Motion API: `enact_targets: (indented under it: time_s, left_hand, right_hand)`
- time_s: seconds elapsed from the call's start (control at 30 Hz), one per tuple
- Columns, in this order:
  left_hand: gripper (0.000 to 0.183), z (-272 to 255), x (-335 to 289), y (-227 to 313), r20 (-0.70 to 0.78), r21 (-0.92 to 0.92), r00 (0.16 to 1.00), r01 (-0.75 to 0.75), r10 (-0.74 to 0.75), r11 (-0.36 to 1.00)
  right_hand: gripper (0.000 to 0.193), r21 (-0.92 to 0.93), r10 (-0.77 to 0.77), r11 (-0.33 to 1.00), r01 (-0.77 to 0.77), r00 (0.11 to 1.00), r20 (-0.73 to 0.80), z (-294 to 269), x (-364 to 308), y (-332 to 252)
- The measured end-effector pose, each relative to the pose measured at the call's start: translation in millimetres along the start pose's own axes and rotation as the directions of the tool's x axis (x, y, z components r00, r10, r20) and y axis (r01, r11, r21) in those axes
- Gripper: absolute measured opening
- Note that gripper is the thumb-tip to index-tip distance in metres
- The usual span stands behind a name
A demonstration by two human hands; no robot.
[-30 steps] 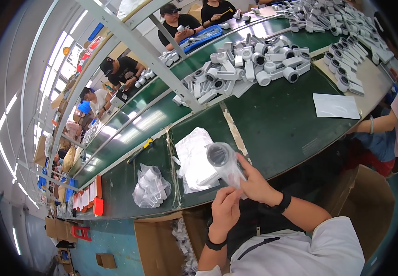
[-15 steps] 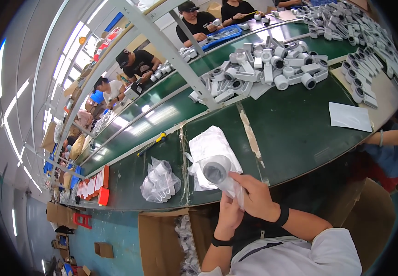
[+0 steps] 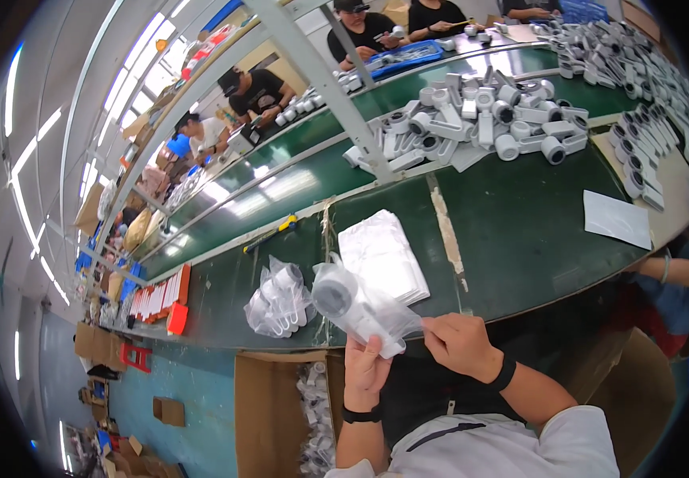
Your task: The person bags white handheld fans, places them into a larger plastic bag, and then drops the filled bag into a cardboard box.
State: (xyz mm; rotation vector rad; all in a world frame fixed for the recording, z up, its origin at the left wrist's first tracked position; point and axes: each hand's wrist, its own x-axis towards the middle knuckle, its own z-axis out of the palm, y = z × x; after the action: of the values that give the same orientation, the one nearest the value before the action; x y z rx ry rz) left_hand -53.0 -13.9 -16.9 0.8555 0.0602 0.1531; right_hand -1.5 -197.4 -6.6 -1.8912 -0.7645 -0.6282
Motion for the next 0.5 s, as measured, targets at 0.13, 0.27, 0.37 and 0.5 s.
enact_targets:
  time_s: [0.13, 0.27, 0.37, 0.5]
  left_hand:
    - [0.053, -21.9, -12.5, 30.4, -0.111, 0.028, 0.980, -0.161, 0.164, 0.986]
    - [0.040, -64.9, -22.3, 94.4, -0.393, 0.449, 0.760, -0.333, 0.518, 0.829]
    - [0.042, -105.9, -31.5, 140.1, -0.414, 0.730, 0.523, -0.298, 0.745, 0.615]
    - [0.044, -174.1, -22.6, 172.4, -0.431, 0.864, 0.359, -0.100, 0.828, 0.494]
  right_hand:
    - [0.014, 0.178, 0.116, 0.976, -0.128, 0.990, 0.074, -1.8, 0.0, 3.1]
    - [0.013, 0.220, 0.271, 0.926, -0.306, 0.946, 0.176, -4.3, -12.2, 36.0]
    - [0.014, 0.272, 0.400, 0.852, -0.448, 0.891, 0.215, 3.4, -16.9, 55.0]
    - [0.013, 0.192, 0.488, 0.825, -0.531, 0.842, 0.230, 15.2, -22.2, 71.5]
